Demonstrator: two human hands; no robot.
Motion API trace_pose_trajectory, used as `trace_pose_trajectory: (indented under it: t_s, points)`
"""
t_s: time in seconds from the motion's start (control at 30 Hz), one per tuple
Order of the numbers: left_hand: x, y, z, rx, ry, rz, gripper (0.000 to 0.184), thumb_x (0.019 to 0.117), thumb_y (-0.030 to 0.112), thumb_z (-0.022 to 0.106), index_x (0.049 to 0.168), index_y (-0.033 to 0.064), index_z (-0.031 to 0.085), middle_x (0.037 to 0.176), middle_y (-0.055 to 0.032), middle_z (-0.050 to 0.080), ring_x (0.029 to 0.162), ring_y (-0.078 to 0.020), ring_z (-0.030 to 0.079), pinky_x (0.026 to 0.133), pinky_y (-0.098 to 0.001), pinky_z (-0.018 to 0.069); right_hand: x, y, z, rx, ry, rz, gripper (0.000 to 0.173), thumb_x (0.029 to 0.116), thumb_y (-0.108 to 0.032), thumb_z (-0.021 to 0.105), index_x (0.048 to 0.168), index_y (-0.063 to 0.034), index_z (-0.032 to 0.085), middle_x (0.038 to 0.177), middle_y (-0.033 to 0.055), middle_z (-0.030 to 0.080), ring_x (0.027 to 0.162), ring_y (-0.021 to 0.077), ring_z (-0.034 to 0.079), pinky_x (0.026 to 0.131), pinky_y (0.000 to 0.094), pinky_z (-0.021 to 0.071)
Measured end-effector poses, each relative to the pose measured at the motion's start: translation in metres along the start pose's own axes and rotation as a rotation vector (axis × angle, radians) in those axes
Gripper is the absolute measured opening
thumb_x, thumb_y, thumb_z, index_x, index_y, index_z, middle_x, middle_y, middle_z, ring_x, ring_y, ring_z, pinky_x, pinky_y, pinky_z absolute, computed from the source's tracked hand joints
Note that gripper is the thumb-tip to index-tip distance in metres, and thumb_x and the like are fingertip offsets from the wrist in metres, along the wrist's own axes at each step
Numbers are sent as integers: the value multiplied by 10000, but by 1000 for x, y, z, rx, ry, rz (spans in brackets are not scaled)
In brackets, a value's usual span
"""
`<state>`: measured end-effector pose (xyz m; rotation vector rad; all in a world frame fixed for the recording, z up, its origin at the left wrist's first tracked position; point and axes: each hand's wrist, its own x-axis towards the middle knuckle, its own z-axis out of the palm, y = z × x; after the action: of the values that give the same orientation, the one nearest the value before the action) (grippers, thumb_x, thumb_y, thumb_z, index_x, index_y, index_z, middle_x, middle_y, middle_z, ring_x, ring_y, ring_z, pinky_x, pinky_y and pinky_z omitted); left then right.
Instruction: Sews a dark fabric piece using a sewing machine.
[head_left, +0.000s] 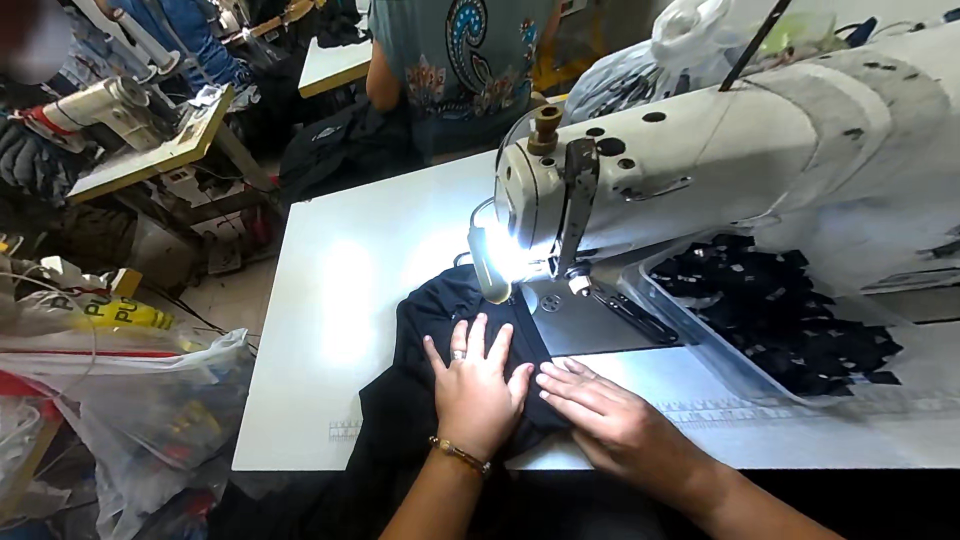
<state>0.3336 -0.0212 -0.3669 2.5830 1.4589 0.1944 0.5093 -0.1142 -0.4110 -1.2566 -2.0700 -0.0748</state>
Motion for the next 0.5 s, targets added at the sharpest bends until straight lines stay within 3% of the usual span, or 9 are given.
trace_pose_trajectory:
  t_s: [0.5]
  points:
    - [38,-12,-15,-29,-67,-26,537,1059,562,392,1552,360,456,1667,-3,341,1568,-307,223,1189,-735,68,39,18,12,-16,-6,43,331,858,-95,511,1014,26,777,1170,165,746,1197,317,683,1092,454,491]
